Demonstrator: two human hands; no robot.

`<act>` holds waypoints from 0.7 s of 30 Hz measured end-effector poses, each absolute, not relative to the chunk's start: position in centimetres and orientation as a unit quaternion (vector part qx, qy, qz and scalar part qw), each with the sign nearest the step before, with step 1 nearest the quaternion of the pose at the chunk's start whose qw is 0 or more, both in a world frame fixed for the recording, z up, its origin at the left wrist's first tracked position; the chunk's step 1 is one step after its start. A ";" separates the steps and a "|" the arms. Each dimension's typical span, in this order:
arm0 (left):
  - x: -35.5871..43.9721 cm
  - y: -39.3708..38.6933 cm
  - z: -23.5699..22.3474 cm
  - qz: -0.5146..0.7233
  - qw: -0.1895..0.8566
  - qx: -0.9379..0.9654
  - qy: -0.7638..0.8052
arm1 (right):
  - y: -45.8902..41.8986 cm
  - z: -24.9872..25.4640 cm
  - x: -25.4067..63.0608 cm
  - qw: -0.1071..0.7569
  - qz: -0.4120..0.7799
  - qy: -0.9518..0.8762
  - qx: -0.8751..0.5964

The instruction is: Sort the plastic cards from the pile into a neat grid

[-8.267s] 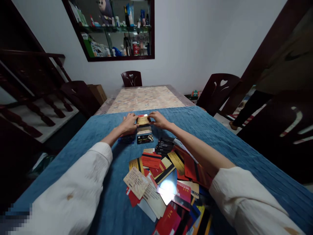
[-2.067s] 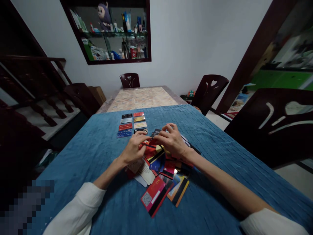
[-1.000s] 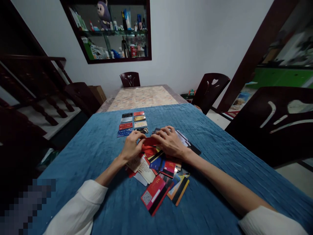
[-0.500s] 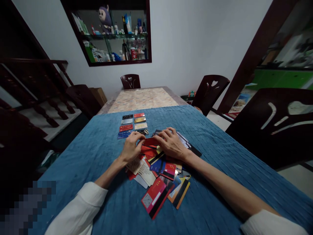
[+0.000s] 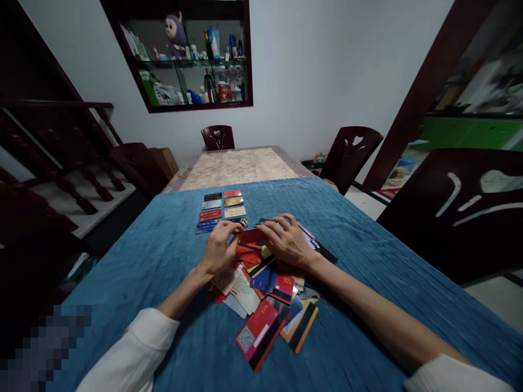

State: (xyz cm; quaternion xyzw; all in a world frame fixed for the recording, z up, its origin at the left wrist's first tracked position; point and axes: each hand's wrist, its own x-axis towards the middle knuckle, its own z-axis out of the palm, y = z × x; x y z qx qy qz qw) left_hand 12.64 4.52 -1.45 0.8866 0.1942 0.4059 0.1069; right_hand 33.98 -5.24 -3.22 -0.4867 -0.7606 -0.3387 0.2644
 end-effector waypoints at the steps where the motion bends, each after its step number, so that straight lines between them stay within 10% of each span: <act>1: 12.6 4.5 -1.5 0.407 0.103 0.887 0.192 | -5.2 -3.2 34.0 0.262 -0.337 -0.760 -0.489; 21: 12.8 4.1 -2.3 0.366 0.022 0.911 0.187 | -4.9 -3.8 34.4 0.269 -0.331 -0.745 -0.513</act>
